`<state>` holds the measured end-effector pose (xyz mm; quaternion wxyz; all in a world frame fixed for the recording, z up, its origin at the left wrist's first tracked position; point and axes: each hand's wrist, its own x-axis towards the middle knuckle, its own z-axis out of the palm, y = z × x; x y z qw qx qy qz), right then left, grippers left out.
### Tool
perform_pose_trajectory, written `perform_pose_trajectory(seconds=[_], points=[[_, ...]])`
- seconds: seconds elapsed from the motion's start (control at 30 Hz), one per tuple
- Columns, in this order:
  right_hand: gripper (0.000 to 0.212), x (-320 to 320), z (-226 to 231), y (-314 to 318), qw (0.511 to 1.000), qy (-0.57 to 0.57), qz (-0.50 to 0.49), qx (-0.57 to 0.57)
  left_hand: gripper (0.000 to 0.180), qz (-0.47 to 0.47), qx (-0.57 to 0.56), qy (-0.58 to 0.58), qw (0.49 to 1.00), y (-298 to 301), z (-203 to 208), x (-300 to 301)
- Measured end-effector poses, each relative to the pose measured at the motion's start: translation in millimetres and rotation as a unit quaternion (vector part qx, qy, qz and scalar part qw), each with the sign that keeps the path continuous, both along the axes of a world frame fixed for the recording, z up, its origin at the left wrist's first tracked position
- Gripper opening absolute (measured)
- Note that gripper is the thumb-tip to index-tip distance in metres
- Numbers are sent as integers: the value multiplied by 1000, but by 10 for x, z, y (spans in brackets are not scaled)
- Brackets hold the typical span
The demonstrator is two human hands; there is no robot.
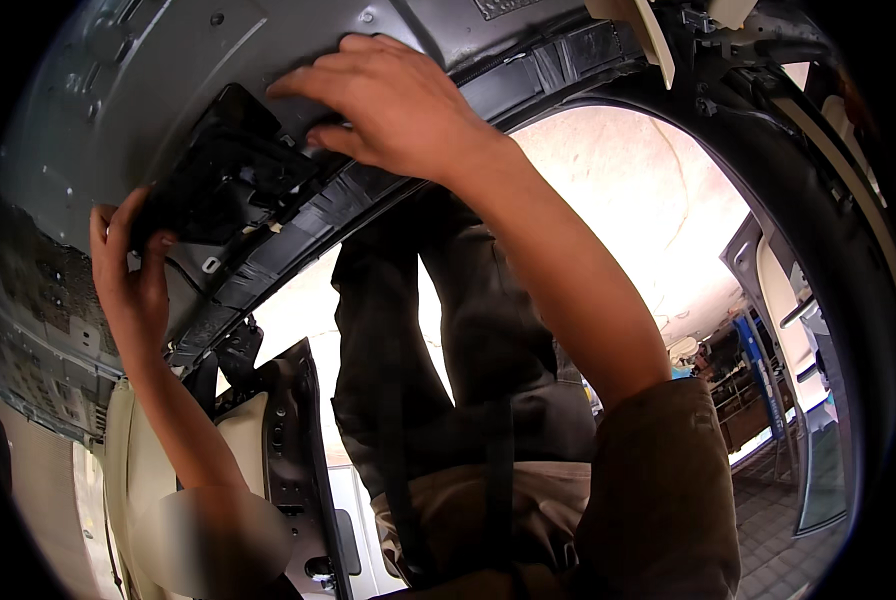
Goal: The person secures a black electronic control module to the underside of a car trunk lid using screws and a screwdriver. They then move to the rear of the vehicle and use a pneumatic impact wrench to tighten the lug nuts on a wheel.
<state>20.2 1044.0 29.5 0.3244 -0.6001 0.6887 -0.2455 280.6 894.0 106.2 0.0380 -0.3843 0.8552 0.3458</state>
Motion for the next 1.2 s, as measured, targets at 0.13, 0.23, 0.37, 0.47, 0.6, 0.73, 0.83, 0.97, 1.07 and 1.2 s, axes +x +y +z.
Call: perform_pose_trajectory(seconds=[0.13, 0.23, 0.37, 0.47, 0.6, 0.73, 0.83, 0.97, 1.07, 1.2], points=[[34, -41, 129, 69, 989, -62, -123, 57, 45, -11, -29, -31, 999, -43, -144, -96], [30, 50, 158, 118, 986, -83, -134, 54, 43, -17, -86, -11, 996, -64, -323, -21], [26, 221, 100, 109, 992, -63, -109, 9, 41, 15, -134, 37, 990, 2, -463, 13], [31, 221, 125, 36, 992, -66, -93, 56, 41, 119, -115, 70, 984, 104, -581, 48], [37, 334, 176, -25, 990, -64, -118, 34, 44, 218, -154, 62, 962, 280, -663, 63], [36, 431, 133, -50, 985, -54, -159, 29, 45, 275, -116, -30, 954, 445, -611, 41], [32, 502, 116, -45, 975, -74, -203, 42, 44, 179, -286, 15, 941, 688, -722, 77], [28, 578, 105, -23, 964, -87, -245, 52, 38, 223, -161, -32, 961, 926, -561, 46], [29, 574, -14, 26, 970, -80, -229, 22, 42, 242, -123, -49, 961, 920, -518, 4], [29, 622, 86, -28, 961, -103, -251, 48, 47, 248, -106, -76, 960, 914, -535, 37]])
